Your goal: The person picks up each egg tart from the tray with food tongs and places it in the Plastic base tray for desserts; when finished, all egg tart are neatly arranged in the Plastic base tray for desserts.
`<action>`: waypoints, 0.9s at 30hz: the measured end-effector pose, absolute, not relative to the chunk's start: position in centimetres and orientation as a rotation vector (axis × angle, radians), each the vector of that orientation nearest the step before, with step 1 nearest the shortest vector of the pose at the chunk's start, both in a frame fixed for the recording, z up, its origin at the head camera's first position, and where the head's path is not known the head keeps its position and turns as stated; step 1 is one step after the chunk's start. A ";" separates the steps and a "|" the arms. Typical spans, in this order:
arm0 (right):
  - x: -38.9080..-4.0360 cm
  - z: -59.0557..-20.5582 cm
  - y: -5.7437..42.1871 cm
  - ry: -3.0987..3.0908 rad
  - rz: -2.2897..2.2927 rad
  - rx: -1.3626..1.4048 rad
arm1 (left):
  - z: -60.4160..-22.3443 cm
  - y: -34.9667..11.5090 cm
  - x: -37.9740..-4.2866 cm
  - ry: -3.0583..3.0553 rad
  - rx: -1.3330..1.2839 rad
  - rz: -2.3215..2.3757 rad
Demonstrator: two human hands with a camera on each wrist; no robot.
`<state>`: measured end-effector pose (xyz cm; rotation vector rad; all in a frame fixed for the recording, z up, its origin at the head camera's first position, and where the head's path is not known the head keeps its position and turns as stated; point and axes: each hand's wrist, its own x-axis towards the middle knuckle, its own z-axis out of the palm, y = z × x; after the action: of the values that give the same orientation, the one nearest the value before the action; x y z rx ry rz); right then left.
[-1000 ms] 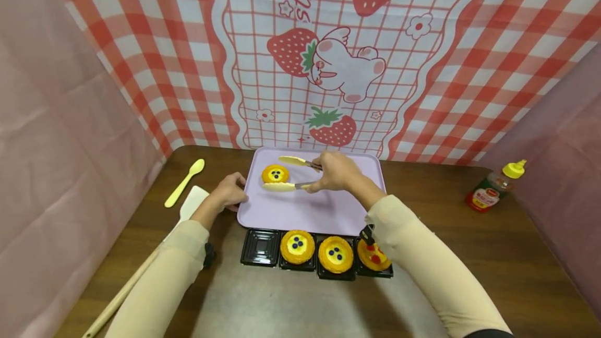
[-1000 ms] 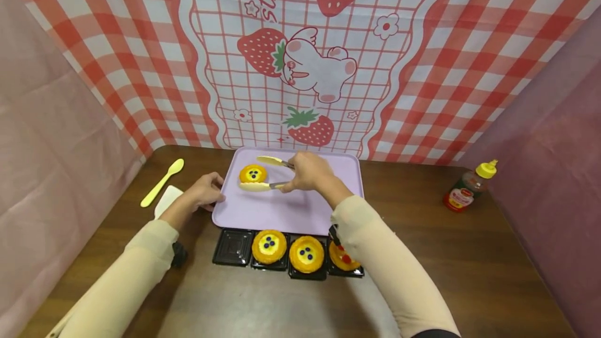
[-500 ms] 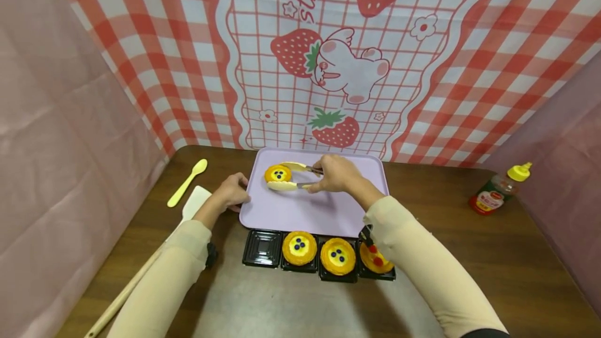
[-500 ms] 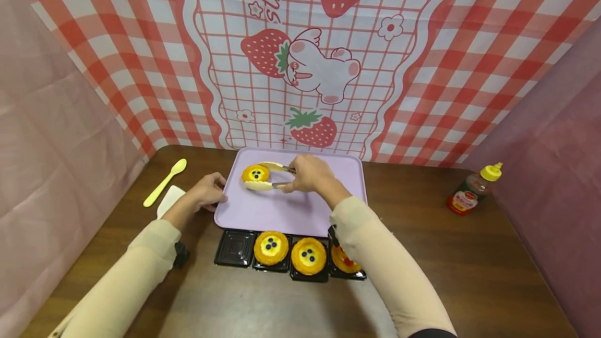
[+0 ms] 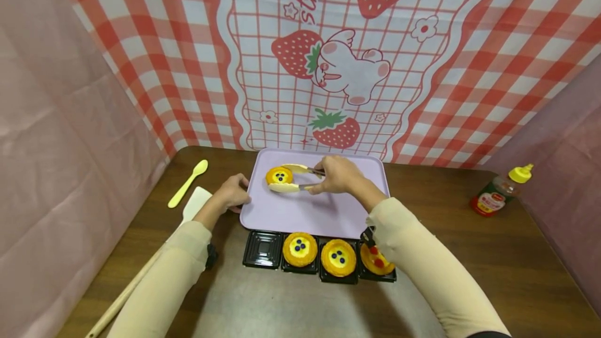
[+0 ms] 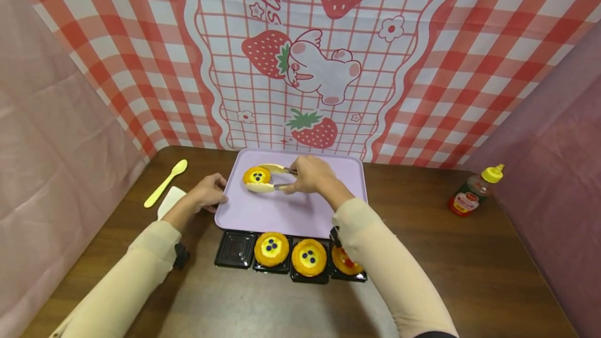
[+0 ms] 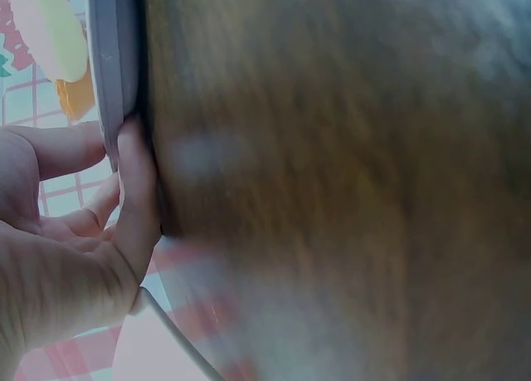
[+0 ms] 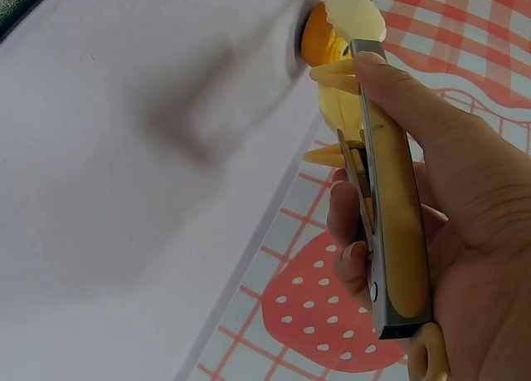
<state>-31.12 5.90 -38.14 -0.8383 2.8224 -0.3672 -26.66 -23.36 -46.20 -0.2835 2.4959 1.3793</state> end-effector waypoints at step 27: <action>-27.5 -34.7 8.6 2.863 -0.315 -0.955 | -46.3 -23.4 -26.6 2.516 -0.280 1.369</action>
<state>-27.49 8.56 -34.72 -0.9554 2.8625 -0.3147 -26.62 -23.36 -46.32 -0.2803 2.5157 1.3689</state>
